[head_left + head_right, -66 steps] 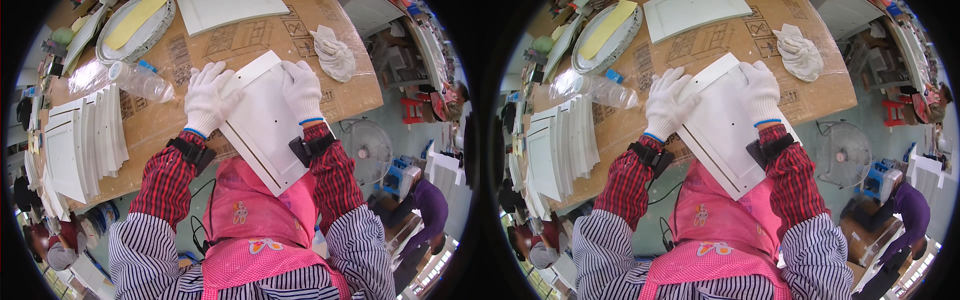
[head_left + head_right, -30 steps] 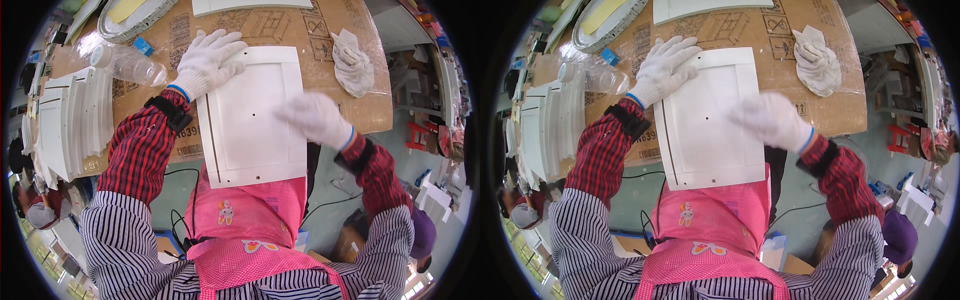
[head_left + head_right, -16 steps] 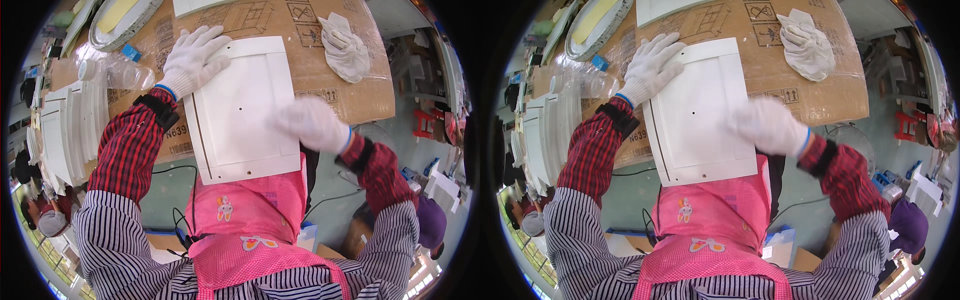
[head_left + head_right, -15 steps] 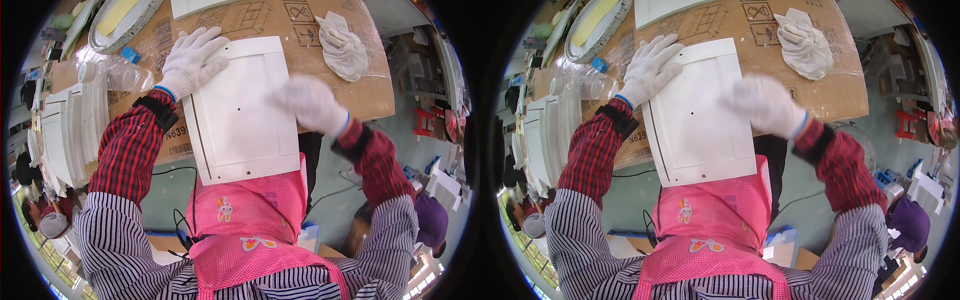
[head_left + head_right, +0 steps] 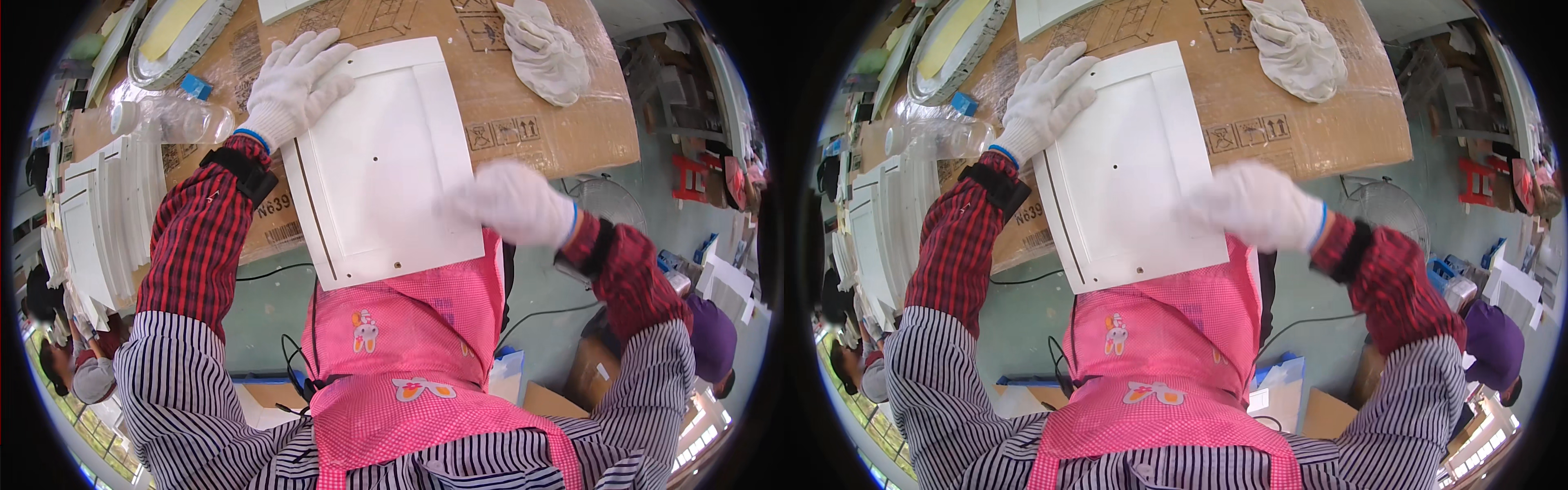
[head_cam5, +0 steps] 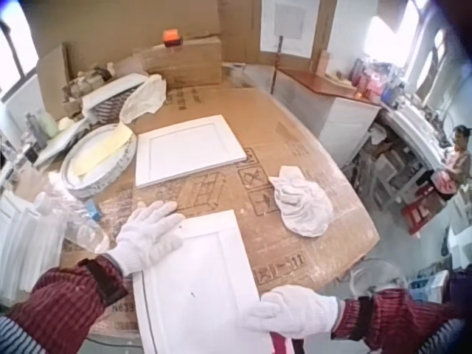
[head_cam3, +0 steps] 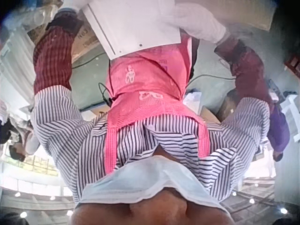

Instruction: The person is cleaning a white cabinet door panel using a cloth in a furniture manufacturing facility.

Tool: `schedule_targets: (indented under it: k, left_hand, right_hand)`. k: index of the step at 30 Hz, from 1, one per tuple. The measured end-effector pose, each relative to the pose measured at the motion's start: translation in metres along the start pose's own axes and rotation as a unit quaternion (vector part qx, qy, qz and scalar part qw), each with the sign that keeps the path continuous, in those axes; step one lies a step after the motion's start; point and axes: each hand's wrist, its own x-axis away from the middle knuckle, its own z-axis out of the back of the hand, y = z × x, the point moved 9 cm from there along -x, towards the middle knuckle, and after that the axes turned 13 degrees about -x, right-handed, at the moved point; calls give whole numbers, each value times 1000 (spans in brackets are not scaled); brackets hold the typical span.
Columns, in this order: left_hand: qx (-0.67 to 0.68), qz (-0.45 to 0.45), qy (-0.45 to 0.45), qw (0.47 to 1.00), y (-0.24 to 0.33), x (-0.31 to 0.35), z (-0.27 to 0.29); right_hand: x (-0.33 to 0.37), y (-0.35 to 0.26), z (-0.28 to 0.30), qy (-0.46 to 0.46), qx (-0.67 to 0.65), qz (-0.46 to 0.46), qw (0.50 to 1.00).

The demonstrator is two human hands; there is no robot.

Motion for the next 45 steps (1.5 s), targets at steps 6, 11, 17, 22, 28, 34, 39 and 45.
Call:
schedule_targets:
  k: [6,11,17,22,28,34,39,45]
  left_hand:
    - [-8,6,-6,1000,-3,1,-14]
    - [-30,13,10,999,-7,6,-8]
    - [-40,17,7,999,-5,3,-9]
    - [-18,10,16,1000,-9,2,-13]
    - [-13,29,25,999,-13,1,-17]
    - [14,129,27,991,-8,7,-16]
    - [-6,170,43,985,1,25,11]
    - [11,298,24,954,-16,56,10]
  right_hand:
    - [-55,58,49,165,208,-30,964]
    - [20,-25,-9,44,13,-52,998]
    - [-25,13,22,148,164,-11,975]
    - [-22,-14,-8,71,181,42,980]
    - [39,-65,-17,176,113,-134,969]
    - [59,-55,-18,386,208,-381,814]
    - [69,-61,-24,429,251,-444,746]
    - [66,-37,-5,465,213,-433,742]
